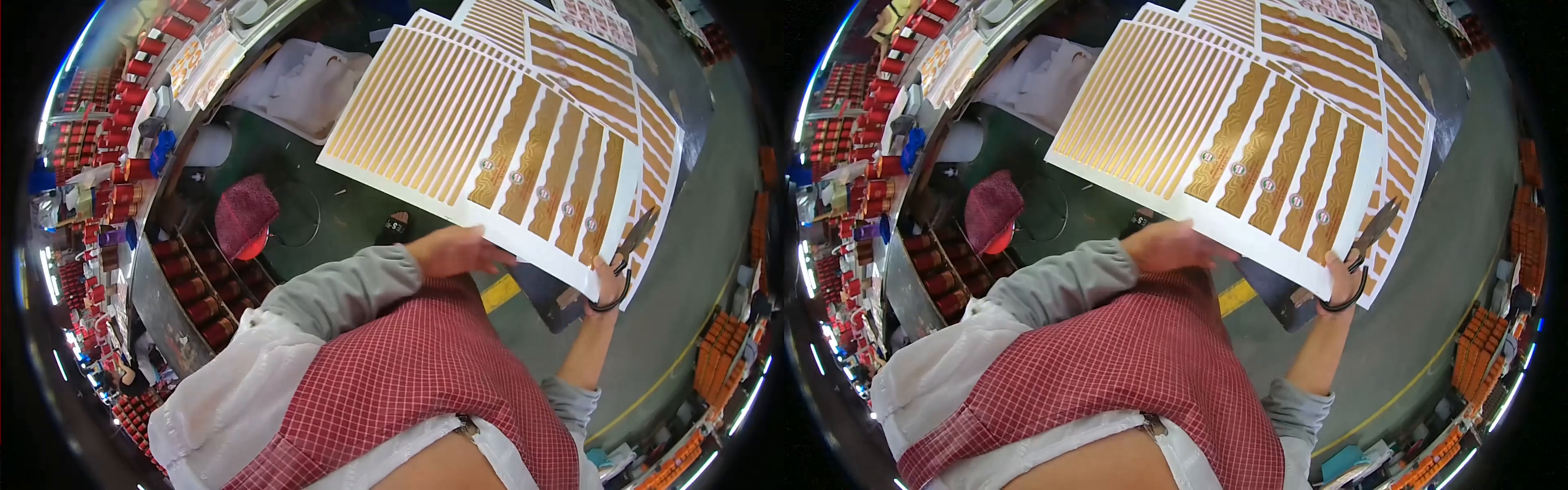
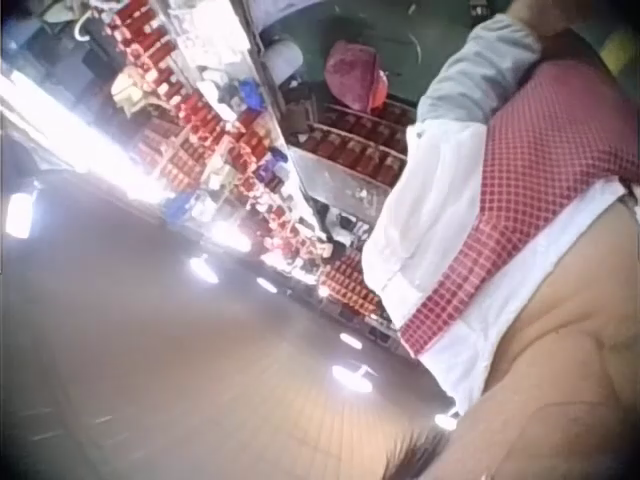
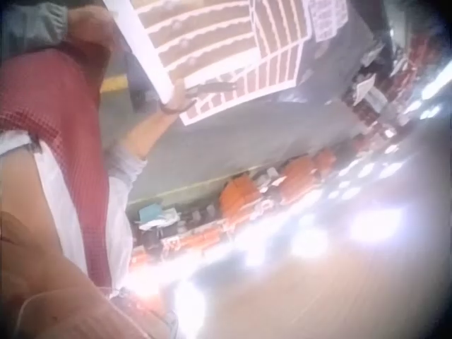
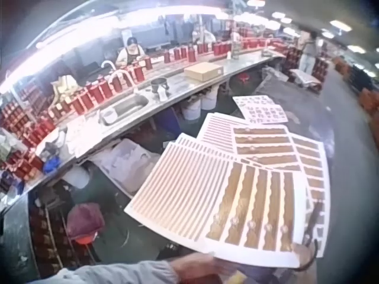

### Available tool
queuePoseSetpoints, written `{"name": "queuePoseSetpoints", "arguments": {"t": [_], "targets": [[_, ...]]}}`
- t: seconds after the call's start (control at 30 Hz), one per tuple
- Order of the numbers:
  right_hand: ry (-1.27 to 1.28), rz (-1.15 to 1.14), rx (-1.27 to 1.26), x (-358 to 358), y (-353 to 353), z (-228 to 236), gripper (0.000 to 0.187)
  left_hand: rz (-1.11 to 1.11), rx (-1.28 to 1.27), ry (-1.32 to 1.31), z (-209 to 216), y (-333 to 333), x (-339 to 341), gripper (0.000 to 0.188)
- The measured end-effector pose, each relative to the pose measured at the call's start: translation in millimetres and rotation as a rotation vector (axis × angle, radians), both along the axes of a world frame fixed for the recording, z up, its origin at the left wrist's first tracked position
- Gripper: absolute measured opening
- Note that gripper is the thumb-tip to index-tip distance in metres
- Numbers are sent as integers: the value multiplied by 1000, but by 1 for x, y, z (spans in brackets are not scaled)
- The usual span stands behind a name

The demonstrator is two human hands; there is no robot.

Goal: The person cuts printed label sheets using scissors.

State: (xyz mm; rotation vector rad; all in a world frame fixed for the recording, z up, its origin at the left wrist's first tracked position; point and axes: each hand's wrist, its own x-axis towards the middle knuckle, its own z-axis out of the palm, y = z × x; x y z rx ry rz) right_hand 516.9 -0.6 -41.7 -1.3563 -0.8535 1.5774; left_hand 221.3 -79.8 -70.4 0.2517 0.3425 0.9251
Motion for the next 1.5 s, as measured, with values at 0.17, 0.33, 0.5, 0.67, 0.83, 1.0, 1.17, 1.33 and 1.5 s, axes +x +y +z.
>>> {"name": "queuePoseSetpoints", "arguments": {"t": [0.17,0.33,0.5,0.67,0.83,1.0,1.17,1.33,1.5], "targets": [[-70,129,27,55,20,-23,50,654,-223,407,-12,-22,-55,43],[-156,135,-19,50,18,-17,51,1073,-368,599,-28,-12,-101,40],[-140,297,35,45,23,-4,56,815,-235,539,-11,-1,-179,38],[-149,252,27,38,23,1,53,322,-130,849,8,44,-221,39],[-341,224,-163,78,38,-12,36,220,-180,1341,-7,85,-227,40],[-133,-31,16,27,59,-4,34,273,-111,1059,23,82,-207,36],[-120,136,-67,50,58,-17,43,216,-20,857,17,100,-213,44],[-329,16,326,21,34,25,44,325,203,709,29,94,-212,39],[-223,-155,514,17,21,48,37,587,361,776,70,77,-213,36]]}}
